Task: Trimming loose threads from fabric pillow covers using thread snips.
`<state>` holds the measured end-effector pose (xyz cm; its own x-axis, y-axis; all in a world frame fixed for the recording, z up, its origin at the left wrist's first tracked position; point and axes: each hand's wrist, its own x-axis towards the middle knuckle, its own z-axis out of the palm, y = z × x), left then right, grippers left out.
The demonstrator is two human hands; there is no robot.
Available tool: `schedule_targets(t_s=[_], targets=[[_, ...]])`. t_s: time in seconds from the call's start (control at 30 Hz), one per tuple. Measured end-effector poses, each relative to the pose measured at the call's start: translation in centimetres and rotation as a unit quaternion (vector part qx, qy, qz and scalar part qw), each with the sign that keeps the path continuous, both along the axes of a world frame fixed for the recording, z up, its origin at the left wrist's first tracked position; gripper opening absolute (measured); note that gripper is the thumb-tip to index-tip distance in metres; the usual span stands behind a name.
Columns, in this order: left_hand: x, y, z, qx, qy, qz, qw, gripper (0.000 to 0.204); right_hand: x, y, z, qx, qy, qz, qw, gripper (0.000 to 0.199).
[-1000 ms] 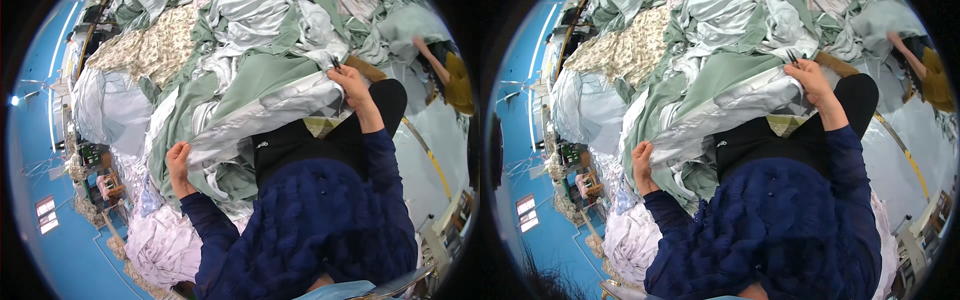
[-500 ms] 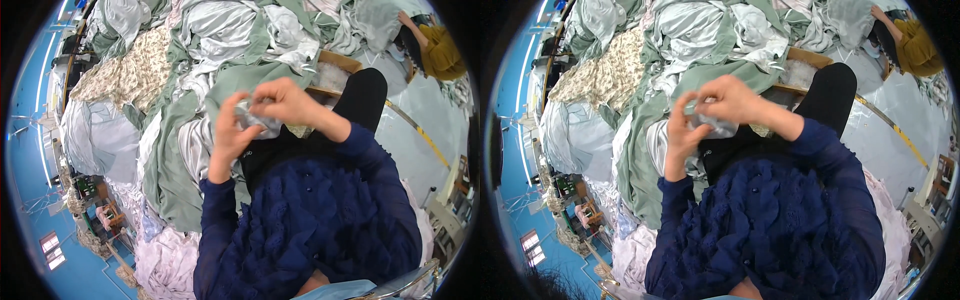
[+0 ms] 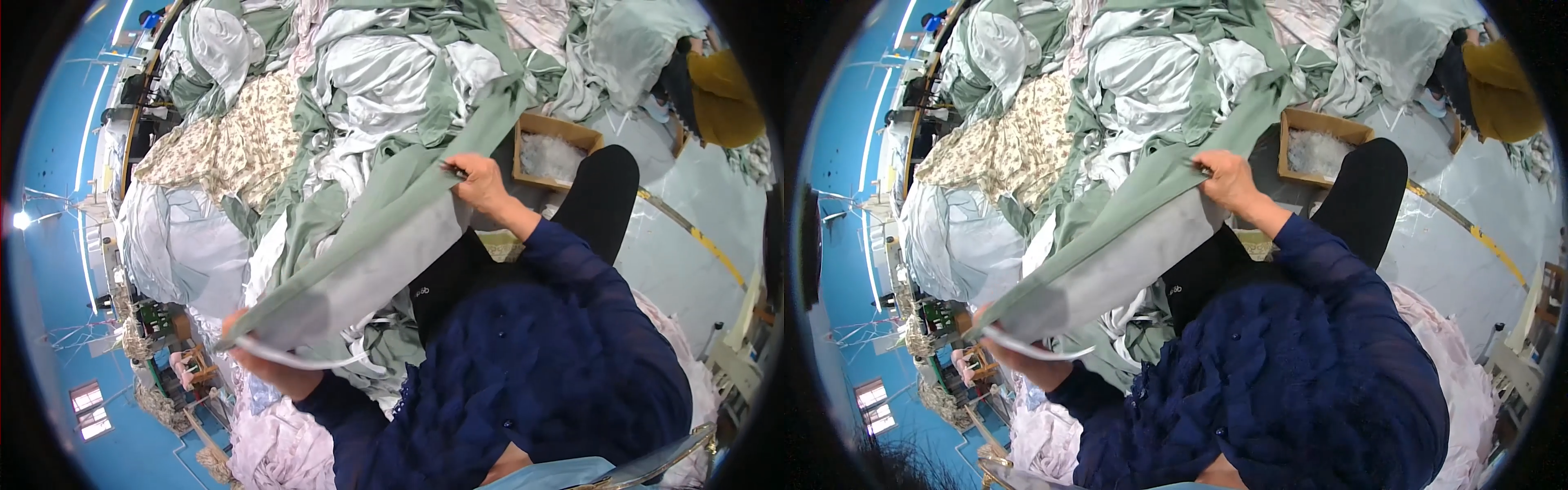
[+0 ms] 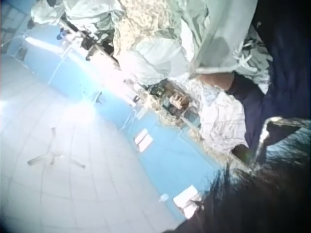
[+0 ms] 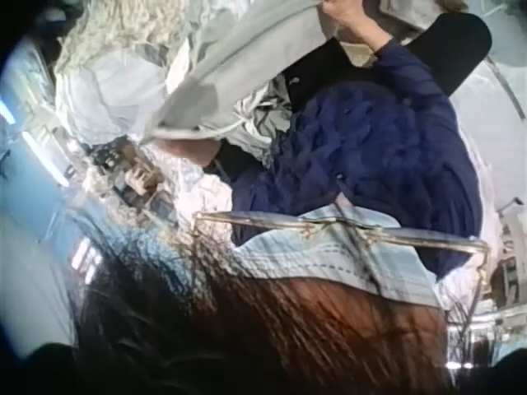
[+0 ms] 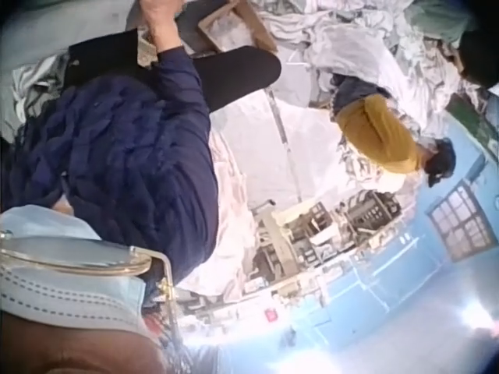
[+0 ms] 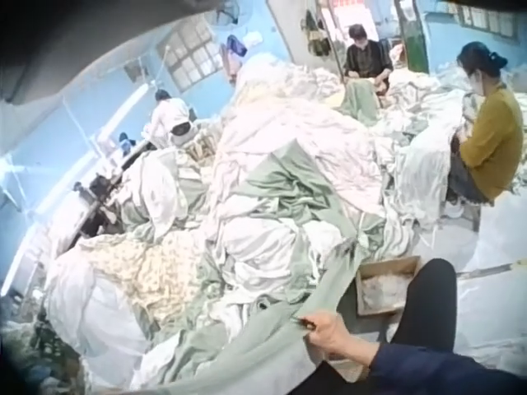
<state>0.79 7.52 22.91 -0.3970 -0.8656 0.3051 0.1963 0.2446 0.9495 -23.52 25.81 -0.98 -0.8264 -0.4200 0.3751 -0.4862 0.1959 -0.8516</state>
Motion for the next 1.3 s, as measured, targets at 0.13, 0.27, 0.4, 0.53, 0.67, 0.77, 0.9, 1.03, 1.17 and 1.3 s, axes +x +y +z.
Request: schedule_targets(t_s=[0.13,0.27,0.4,0.53,0.67,0.77,0.9,1.03,1.17,1.3], targets=[[4.5,-5.7,1.0,-0.112,-0.097,0.16,0.976,0.037,-5.9,0.1,-4.9,0.01,0.01,-0.071,0.997,0.027],[9.0,-10.5,-1.8,-0.065,-0.068,0.191,0.977,0.036,-12.0,2.1,-7.0,0.066,0.035,-0.137,0.988,0.029],[13.2,-15.3,-4.4,0.205,0.081,0.169,0.961,0.031,-18.2,3.9,-5.4,0.109,0.109,-0.173,0.973,0.025],[13.1,-16.1,-6.2,0.3,0.083,0.169,0.935,0.034,-23.7,3.9,-2.6,0.16,0.147,-0.223,0.95,0.023],[14.0,-18.6,-8.8,0.372,0.098,0.124,0.915,0.039,-30.8,2.3,-1.0,0.031,0.125,-0.187,0.974,0.025],[19.7,-22.6,-10.7,0.353,0.094,0.161,0.917,0.037,-31.7,-1.8,5.6,-0.037,0.015,-0.069,0.997,0.015],[21.7,-24.8,-12.1,0.353,0.062,0.198,0.912,0.031,-32.9,-3.5,16.4,-0.019,-0.092,0.124,0.988,0.015],[17.7,-22.8,-10.8,0.403,0.12,0.212,0.882,0.033,-32.6,-4.4,24.7,0.016,-0.093,0.173,0.98,0.021],[16.2,-23.2,-8.6,0.402,0.143,0.243,0.871,0.039,-33.4,-5.7,31.2,0.034,0.017,0.146,0.989,0.024],[22.6,-30.2,-0.7,0.177,0.026,0.213,0.961,0.044,-31.3,-7.9,46.8,0.36,0.454,-0.03,0.814,0.055]])
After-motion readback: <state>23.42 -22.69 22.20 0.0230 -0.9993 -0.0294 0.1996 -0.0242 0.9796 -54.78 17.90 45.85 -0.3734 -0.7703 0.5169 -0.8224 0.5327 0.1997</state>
